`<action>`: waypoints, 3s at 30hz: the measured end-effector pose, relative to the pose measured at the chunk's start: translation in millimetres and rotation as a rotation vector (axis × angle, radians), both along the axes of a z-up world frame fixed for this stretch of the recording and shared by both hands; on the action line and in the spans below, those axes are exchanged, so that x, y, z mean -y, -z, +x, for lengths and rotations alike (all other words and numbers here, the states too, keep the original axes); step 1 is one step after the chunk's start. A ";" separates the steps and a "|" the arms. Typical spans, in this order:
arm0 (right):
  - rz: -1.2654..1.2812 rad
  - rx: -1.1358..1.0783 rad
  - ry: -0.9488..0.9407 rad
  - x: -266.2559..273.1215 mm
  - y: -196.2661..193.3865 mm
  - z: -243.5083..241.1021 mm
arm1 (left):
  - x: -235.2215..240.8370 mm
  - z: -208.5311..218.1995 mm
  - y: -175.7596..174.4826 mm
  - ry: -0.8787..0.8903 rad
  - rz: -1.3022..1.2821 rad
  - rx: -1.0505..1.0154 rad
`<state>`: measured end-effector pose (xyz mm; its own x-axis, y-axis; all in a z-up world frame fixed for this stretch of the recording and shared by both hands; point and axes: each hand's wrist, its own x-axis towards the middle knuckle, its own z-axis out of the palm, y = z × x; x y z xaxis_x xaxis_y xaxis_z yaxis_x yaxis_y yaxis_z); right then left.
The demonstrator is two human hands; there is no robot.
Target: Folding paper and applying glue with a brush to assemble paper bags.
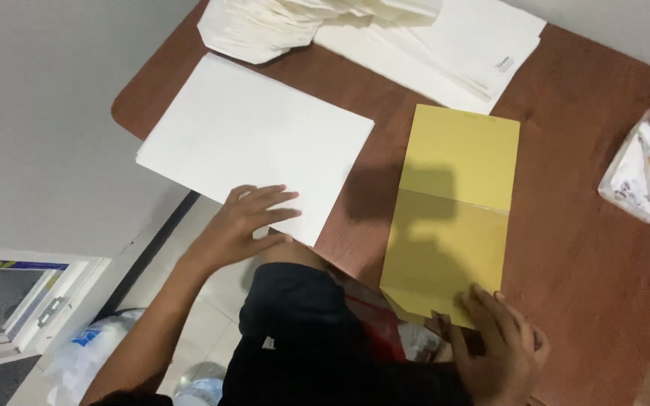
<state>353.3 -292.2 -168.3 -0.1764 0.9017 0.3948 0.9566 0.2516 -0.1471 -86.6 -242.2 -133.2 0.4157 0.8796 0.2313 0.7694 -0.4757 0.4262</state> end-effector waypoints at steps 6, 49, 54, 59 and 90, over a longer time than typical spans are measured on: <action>0.101 -0.065 0.035 13.7 8.1 2.6 | -14.4 2.3 -22.2 0.133 0.027 0.282; 0.252 -1.135 -0.211 26.4 -53.4 76.0 | -56.2 197.7 5.6 -0.037 0.157 -0.392; 0.131 -0.854 -0.262 -3.1 -57.2 45.8 | -58.0 193.6 8.8 -0.096 0.107 -0.357; 0.093 -0.794 -0.165 -22.8 -32.7 23.0 | -59.2 191.8 -18.2 -0.140 -0.153 -0.278; -0.139 -0.299 0.000 -17.1 -16.4 29.1 | -62.0 165.0 16.8 -0.088 -0.003 -0.321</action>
<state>382.4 -275.1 -151.9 -0.0710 0.9506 0.3022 0.8658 0.2092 -0.4545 78.4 -180.2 -150.0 0.3894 0.9158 0.0979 0.9027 -0.4006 0.1571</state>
